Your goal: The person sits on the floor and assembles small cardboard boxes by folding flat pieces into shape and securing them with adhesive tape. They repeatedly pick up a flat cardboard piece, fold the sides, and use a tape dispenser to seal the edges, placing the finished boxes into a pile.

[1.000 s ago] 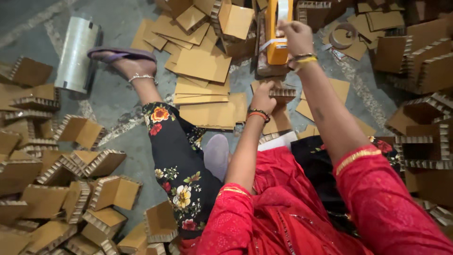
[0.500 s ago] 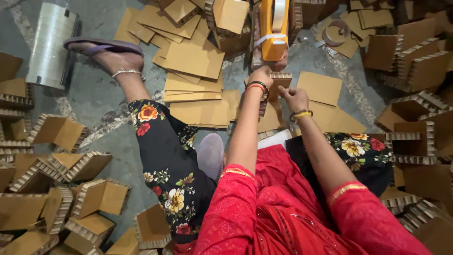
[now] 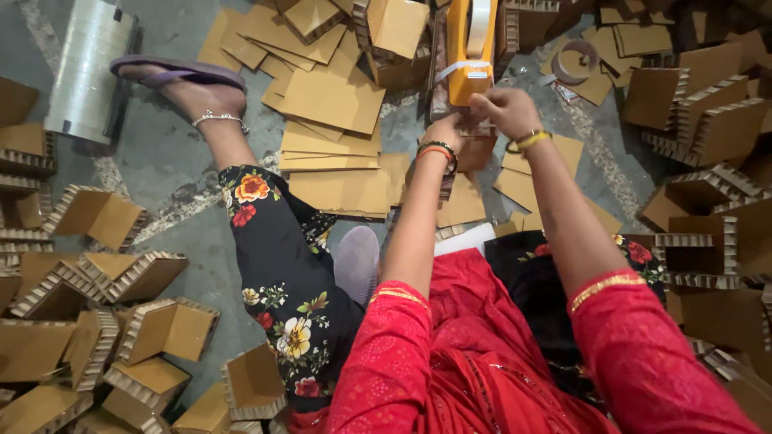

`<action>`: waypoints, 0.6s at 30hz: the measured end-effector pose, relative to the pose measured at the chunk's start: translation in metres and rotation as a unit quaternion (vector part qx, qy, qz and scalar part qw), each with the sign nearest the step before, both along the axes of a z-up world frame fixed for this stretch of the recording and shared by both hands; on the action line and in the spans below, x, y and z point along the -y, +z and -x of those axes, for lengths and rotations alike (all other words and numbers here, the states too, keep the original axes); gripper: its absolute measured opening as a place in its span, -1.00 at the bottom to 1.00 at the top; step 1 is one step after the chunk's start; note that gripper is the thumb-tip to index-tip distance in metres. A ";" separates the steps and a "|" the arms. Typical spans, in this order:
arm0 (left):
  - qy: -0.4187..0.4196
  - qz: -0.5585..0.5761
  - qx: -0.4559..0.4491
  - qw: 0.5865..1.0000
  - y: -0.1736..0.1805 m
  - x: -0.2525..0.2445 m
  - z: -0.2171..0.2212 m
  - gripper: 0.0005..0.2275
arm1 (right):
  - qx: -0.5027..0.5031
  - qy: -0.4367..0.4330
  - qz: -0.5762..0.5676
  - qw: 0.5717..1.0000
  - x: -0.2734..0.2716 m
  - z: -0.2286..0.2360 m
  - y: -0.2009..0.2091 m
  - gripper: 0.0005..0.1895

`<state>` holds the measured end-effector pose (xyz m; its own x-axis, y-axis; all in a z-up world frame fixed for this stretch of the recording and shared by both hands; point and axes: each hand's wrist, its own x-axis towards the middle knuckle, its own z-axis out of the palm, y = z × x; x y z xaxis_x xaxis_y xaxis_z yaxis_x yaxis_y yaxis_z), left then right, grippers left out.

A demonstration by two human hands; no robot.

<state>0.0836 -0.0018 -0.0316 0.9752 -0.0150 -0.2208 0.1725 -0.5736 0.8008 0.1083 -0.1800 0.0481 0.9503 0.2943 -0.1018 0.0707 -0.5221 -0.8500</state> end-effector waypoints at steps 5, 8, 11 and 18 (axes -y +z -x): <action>0.011 0.049 0.147 0.988 0.007 -0.012 0.028 -0.60 | 0.028 -0.050 0.086 0.995 -0.012 -0.019 0.002 -0.69; 0.041 0.118 0.254 0.959 0.023 -0.008 0.077 -0.65 | -0.015 0.060 0.109 0.992 0.000 -0.015 -0.022 -0.70; 0.065 0.146 0.252 0.955 0.052 0.000 0.117 -0.67 | -0.146 0.086 0.085 0.982 0.022 0.002 -0.054 -0.66; 0.004 0.151 0.354 0.923 0.073 0.014 0.178 -0.65 | -0.183 0.122 0.169 0.961 0.053 0.085 -0.018 -0.60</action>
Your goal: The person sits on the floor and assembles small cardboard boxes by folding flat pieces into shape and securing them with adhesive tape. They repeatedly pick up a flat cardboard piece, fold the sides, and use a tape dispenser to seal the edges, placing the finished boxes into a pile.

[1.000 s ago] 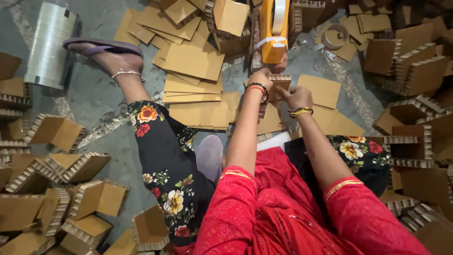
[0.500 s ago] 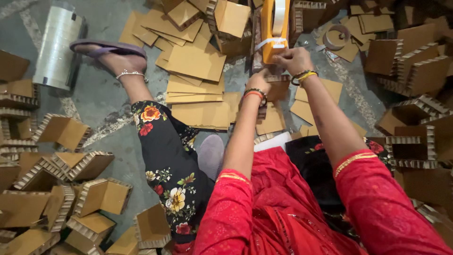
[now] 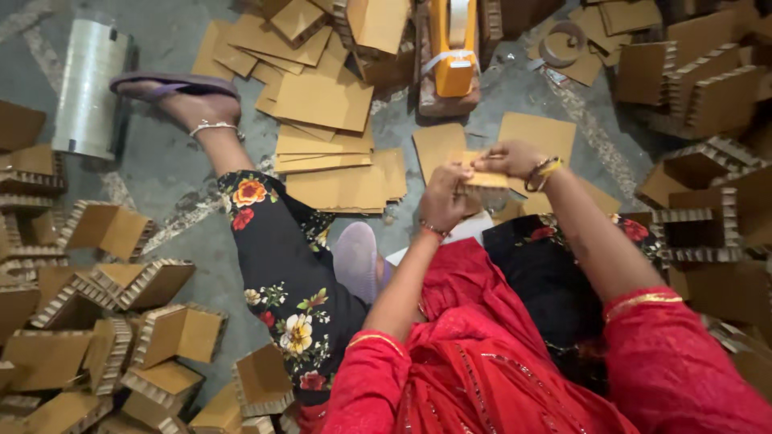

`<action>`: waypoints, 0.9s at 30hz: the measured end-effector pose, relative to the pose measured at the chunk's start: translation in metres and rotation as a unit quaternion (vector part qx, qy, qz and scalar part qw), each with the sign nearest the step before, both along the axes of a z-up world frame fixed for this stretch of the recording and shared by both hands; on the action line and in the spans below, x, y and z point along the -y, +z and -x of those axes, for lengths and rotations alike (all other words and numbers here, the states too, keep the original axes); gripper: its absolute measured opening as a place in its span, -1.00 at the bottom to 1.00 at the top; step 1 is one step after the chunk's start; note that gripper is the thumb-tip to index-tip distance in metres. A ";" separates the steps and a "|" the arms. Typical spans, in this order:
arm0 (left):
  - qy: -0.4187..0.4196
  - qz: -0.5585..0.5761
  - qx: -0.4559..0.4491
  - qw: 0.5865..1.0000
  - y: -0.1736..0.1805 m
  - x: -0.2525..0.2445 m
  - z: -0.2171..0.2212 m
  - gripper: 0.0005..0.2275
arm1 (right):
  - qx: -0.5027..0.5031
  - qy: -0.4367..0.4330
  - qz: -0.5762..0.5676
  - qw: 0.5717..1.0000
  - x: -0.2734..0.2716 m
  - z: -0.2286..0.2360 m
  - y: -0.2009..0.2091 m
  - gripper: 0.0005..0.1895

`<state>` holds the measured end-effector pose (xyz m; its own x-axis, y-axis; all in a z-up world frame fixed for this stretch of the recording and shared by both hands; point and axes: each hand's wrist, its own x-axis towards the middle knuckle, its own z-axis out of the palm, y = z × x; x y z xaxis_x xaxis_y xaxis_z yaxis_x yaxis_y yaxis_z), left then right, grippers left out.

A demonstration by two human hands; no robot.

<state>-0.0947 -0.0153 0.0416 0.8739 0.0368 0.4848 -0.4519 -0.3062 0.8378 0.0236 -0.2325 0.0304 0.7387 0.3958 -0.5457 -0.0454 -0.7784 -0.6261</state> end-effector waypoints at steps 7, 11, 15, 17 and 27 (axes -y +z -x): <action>-0.054 -0.075 0.115 0.989 -0.026 -0.004 0.025 -0.68 | -0.169 -0.177 -0.315 0.917 -0.004 0.049 -0.003 -0.47; -0.035 -0.056 0.094 0.993 -0.034 -0.017 0.036 -0.58 | -0.212 -0.217 -0.374 0.876 0.001 0.038 0.005 -0.54; 0.106 0.168 -0.020 0.980 -0.075 -0.027 0.026 -0.63 | -0.181 -0.159 -0.378 0.894 0.028 0.026 0.012 -0.60; 0.134 0.155 -0.101 0.973 -0.093 -0.041 0.025 -0.74 | -0.166 -0.059 -0.278 0.944 0.040 0.024 0.009 -0.59; 0.140 -0.093 -0.207 0.964 -0.102 -0.032 0.021 -0.89 | 0.418 -0.309 -0.235 0.822 0.140 -0.048 0.108 -0.67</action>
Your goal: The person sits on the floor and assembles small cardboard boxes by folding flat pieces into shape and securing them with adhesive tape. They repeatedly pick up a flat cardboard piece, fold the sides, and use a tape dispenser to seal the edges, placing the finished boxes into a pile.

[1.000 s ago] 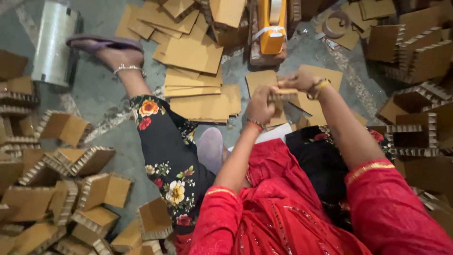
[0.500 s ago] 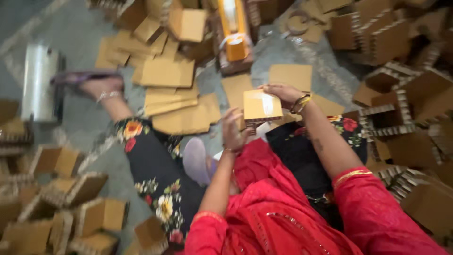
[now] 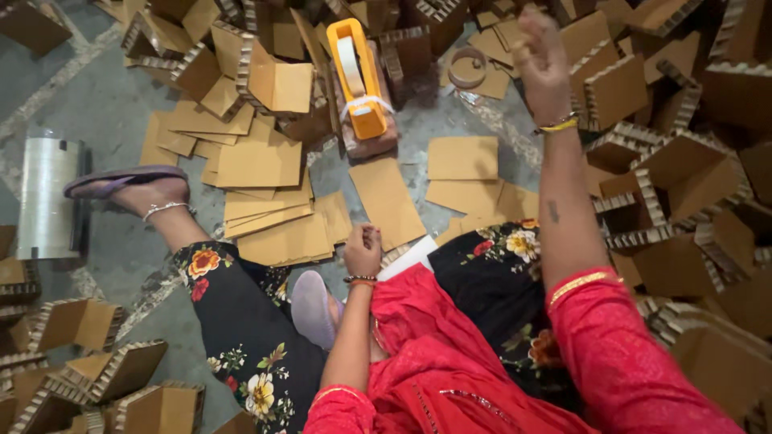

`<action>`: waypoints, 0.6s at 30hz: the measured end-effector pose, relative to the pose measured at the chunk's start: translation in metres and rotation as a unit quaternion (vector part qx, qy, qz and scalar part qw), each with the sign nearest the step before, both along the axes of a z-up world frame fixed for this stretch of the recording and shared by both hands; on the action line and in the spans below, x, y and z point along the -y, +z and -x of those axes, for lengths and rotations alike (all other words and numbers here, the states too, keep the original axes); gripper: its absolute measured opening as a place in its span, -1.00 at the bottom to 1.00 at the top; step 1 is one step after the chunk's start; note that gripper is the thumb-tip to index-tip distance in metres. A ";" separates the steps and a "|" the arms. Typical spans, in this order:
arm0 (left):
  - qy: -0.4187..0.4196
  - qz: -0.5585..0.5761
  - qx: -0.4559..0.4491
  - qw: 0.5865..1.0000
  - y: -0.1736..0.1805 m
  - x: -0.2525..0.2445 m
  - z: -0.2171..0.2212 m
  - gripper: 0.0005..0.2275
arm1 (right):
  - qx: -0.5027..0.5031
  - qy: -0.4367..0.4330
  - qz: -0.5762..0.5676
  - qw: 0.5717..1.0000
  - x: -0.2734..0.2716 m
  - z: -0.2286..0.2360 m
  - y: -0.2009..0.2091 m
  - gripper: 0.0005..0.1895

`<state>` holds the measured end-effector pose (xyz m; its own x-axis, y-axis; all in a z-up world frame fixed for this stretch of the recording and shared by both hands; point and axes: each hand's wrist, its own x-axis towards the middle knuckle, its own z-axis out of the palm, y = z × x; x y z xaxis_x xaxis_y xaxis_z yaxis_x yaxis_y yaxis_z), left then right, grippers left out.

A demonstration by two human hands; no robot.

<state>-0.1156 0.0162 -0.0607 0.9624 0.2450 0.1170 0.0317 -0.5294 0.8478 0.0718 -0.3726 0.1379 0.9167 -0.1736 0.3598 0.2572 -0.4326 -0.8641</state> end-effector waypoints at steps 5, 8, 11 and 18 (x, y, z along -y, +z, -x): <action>-0.005 -0.079 0.049 0.996 -0.008 -0.003 -0.006 -0.84 | -0.061 -0.164 0.418 0.892 0.035 -0.017 -0.083 -0.66; -0.008 -0.067 0.021 0.998 -0.011 -0.004 0.002 -0.85 | 0.019 -0.244 0.433 0.867 0.051 -0.038 -0.127 -0.55; -0.007 -0.034 -0.007 0.999 -0.004 -0.001 -0.003 -0.86 | -0.086 -0.237 0.388 0.887 0.052 -0.040 -0.126 -0.58; -0.022 -0.094 0.035 0.995 0.017 0.006 -0.027 -0.85 | 0.027 -0.040 0.132 0.990 0.017 -0.004 -0.016 -0.53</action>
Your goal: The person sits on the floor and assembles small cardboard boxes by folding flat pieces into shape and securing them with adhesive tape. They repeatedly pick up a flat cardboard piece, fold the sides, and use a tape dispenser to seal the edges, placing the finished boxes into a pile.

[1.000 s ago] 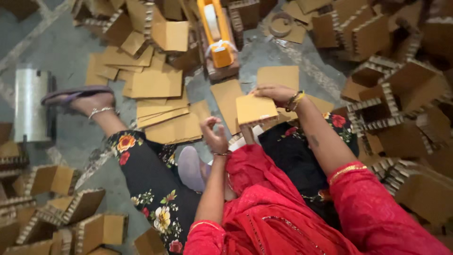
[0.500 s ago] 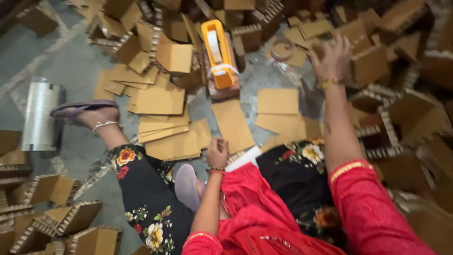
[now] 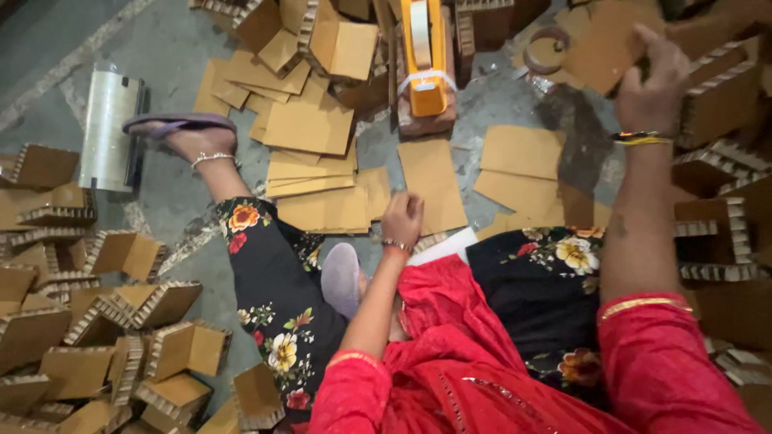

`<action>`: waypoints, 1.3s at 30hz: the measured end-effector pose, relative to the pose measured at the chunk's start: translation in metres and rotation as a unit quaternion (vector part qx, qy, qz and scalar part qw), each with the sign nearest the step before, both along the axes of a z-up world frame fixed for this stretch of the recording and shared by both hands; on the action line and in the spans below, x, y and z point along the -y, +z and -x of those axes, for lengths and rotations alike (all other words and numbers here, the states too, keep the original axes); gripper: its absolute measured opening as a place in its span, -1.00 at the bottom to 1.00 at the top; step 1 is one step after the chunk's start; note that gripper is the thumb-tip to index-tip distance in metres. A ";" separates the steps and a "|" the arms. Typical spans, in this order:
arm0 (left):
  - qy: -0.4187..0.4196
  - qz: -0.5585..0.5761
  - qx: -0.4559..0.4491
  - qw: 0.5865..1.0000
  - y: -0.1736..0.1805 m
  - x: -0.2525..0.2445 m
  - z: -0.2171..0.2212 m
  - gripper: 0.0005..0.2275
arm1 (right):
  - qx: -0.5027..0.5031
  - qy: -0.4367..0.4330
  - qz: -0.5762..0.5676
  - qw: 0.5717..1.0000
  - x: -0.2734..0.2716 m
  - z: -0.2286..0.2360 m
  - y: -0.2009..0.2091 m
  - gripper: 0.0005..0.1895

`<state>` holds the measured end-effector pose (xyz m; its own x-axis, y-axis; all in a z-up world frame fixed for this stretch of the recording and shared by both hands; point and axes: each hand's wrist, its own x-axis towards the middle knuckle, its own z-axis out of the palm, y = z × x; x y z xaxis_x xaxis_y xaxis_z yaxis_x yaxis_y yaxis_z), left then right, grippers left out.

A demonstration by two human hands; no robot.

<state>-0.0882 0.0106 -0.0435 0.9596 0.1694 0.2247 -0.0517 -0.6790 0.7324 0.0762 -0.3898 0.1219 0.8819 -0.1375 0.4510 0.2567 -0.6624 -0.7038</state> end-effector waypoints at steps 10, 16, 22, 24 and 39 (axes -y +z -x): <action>-0.071 -0.199 -0.127 0.969 0.039 -0.004 -0.075 -0.18 | 0.008 0.192 0.240 0.951 -0.113 0.051 0.043 -0.76; -0.103 -0.151 -0.146 0.972 -0.013 -0.037 -0.095 -0.49 | -0.094 0.287 0.197 0.933 -0.164 0.069 -0.016 -0.64; -0.170 -0.183 -0.133 0.959 0.001 -0.052 -0.121 -0.13 | -0.179 0.312 0.170 0.917 -0.171 0.073 -0.036 -0.57; -0.187 -0.203 -0.151 0.949 0.009 -0.048 -0.118 -0.05 | -0.163 0.325 0.147 0.920 -0.170 0.079 -0.024 -0.57; -0.122 -0.222 -0.203 0.946 0.001 -0.040 -0.119 -0.12 | -0.062 0.325 0.328 0.885 -0.232 0.085 -0.032 -0.60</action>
<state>0.0308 0.0507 -0.0423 0.9803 -0.0928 -0.1741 -0.0221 -0.9286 0.3704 -0.0085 -0.1582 0.0902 0.7270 0.6720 0.1410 0.6811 -0.6797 -0.2722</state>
